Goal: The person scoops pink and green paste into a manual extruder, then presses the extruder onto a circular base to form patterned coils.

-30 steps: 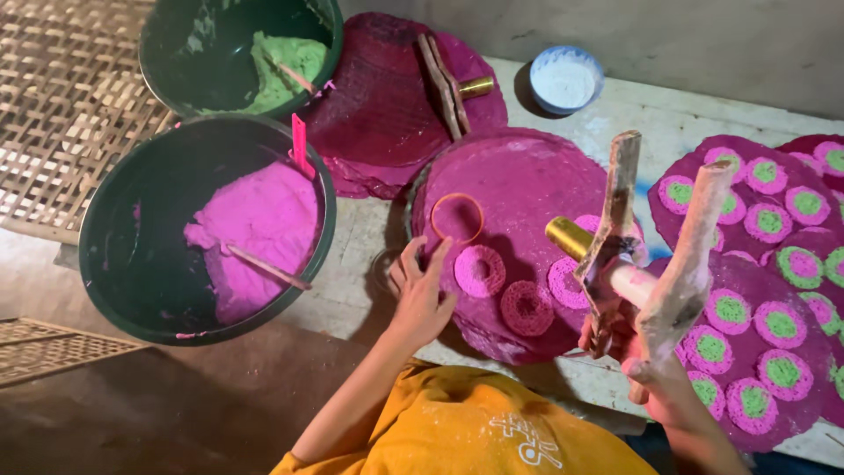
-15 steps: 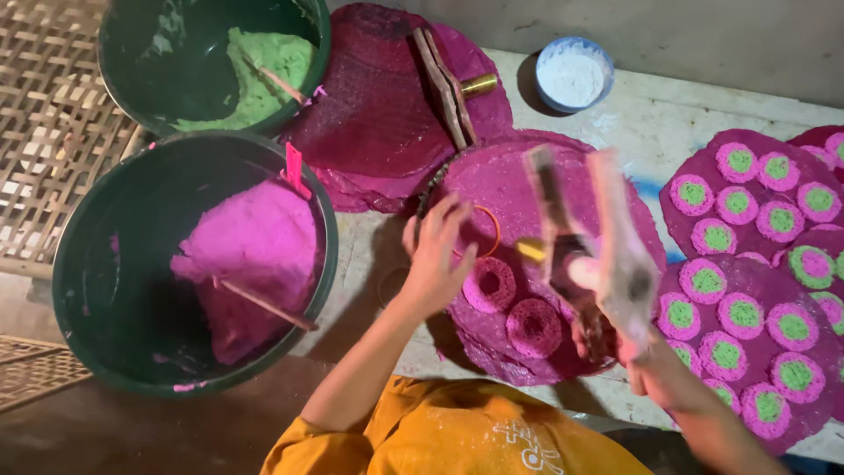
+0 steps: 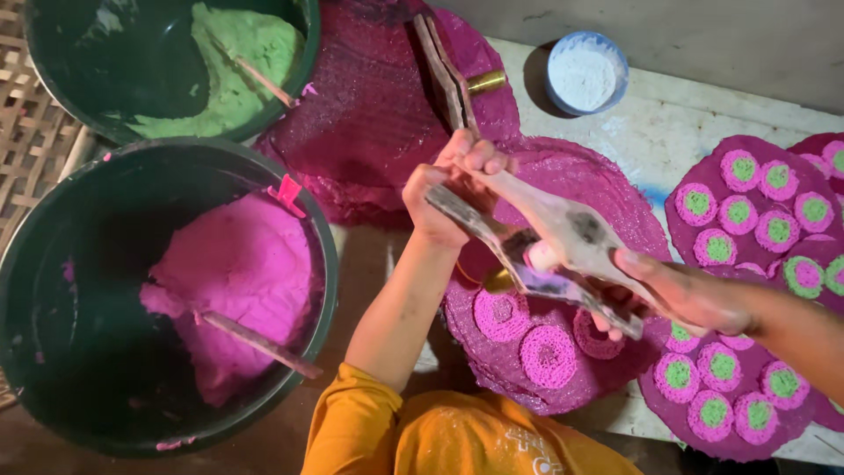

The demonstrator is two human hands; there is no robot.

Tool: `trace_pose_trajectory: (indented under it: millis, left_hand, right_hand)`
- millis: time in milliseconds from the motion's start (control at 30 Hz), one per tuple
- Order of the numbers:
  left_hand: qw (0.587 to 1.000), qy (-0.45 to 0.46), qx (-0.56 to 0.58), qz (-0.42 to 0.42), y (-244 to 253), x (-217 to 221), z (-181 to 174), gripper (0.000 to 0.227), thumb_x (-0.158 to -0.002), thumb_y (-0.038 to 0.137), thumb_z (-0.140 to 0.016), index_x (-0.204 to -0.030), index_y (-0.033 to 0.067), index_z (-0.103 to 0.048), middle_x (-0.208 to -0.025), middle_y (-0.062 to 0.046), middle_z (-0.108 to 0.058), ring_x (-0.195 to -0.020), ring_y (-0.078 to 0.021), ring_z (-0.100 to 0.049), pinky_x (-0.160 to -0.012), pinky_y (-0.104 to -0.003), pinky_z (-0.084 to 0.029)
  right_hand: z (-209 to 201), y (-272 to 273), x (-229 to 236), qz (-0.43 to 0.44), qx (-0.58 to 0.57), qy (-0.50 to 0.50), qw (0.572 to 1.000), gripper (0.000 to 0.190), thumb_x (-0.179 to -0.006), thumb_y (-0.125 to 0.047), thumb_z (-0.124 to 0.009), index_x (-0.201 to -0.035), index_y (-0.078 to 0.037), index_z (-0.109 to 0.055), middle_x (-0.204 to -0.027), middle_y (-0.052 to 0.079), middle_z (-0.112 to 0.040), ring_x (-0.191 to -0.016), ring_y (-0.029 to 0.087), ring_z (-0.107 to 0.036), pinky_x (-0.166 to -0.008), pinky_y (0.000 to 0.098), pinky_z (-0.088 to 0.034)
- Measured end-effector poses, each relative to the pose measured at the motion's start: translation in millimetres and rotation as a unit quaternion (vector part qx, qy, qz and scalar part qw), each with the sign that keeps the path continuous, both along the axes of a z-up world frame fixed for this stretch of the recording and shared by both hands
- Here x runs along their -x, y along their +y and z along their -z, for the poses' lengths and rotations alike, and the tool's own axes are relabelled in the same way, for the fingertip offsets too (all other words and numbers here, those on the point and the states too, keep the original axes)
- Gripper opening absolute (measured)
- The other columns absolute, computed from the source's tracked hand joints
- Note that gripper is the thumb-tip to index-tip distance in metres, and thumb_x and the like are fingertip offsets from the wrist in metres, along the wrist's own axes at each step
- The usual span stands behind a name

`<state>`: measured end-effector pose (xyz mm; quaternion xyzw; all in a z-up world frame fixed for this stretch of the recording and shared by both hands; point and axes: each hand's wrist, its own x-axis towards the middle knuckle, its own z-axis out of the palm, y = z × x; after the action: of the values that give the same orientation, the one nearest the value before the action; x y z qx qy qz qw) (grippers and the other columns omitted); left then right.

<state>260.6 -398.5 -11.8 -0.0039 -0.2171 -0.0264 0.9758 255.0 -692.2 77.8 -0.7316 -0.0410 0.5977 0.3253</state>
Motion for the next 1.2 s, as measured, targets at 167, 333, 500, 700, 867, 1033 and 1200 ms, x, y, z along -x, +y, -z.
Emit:
trace_pose_trajectory:
  millis: [167,333,500,700,867,1033,1200]
  left_hand:
    - [0.998,0.020,0.051,-0.022,20.2,-9.6,24.9,0.016,-0.092,0.030,-0.046,-0.097,0.0156,-0.048,-0.093,0.000,-0.053,-0.095,-0.0194,-0.054,-0.101,-0.040,-0.044]
    - [0.998,0.025,0.055,-0.020,31.9,-8.9,46.2,0.018,-0.095,0.034,-0.045,-0.095,0.0162,-0.048,-0.090,0.001,-0.053,-0.093,-0.0182,-0.054,-0.097,-0.040,-0.046]
    - [0.995,0.073,0.071,-0.020,6.1,-10.0,63.9,0.016,-0.093,0.033,-0.045,-0.094,0.0171,-0.047,-0.090,0.001,-0.052,-0.092,-0.0179,-0.053,-0.095,-0.039,-0.046]
    - [0.997,0.051,0.065,0.007,-2.7,-35.2,58.6,0.017,-0.091,0.034,-0.046,-0.091,0.0172,-0.045,-0.087,0.001,-0.049,-0.087,-0.0183,-0.052,-0.092,-0.040,-0.048]
    - [1.000,-0.010,0.005,-0.012,25.0,-42.0,46.2,0.019,-0.093,0.035,-0.044,-0.089,0.0163,-0.045,-0.084,0.001,-0.047,-0.084,-0.0175,-0.050,-0.091,-0.040,-0.050]
    - [0.999,0.008,0.001,-0.034,36.7,-27.1,48.4,0.018,-0.095,0.034,-0.042,-0.090,0.0159,-0.044,-0.084,0.001,-0.046,-0.083,-0.0182,-0.051,-0.087,-0.039,-0.049]
    - [0.997,0.065,0.028,-0.007,2.1,-8.2,60.6,0.025,-0.090,0.033,-0.040,-0.098,0.0133,-0.052,-0.092,-0.003,-0.055,-0.092,-0.0225,-0.056,-0.092,-0.042,-0.050]
  right_hand:
    - [4.4,35.7,-4.0,-0.048,0.013,-0.078,0.996,0.098,-0.078,-0.083,-0.011,-0.105,-0.008,-0.067,-0.084,0.007,-0.069,-0.080,0.019,-0.069,-0.079,0.0375,-0.060]
    - [12.3,55.4,4.0,-0.022,0.007,-0.086,0.996,0.095,-0.083,-0.082,-0.016,-0.086,-0.002,-0.066,-0.074,0.008,-0.066,-0.072,0.020,-0.066,-0.073,0.0365,-0.058]
    - [7.2,46.6,6.7,-0.023,0.068,-0.094,0.993,0.091,-0.086,-0.082,-0.018,-0.086,-0.003,-0.064,-0.070,0.008,-0.061,-0.064,0.021,-0.062,-0.066,0.0381,-0.060]
    - [13.1,38.3,2.3,-0.001,0.089,-0.212,0.973,0.083,-0.088,-0.076,-0.030,-0.088,-0.002,-0.069,-0.068,0.008,-0.063,-0.064,0.020,-0.063,-0.066,0.0364,-0.055]
    - [31.6,50.9,5.5,0.010,0.008,-0.257,0.966,0.080,-0.091,-0.073,-0.030,-0.088,-0.002,-0.067,-0.069,0.007,-0.062,-0.063,0.018,-0.061,-0.061,0.0364,-0.055]
    - [39.6,61.2,15.9,0.016,-0.014,-0.220,0.975,0.083,-0.093,-0.072,-0.030,-0.077,0.002,-0.065,-0.064,0.009,-0.064,-0.057,0.018,-0.063,-0.057,0.0349,-0.055]
    - [34.8,29.5,11.4,0.008,0.077,-0.153,0.985,0.084,-0.094,-0.075,-0.028,-0.077,-0.001,-0.065,-0.063,0.010,-0.061,-0.055,0.021,-0.060,-0.053,0.0354,-0.056]
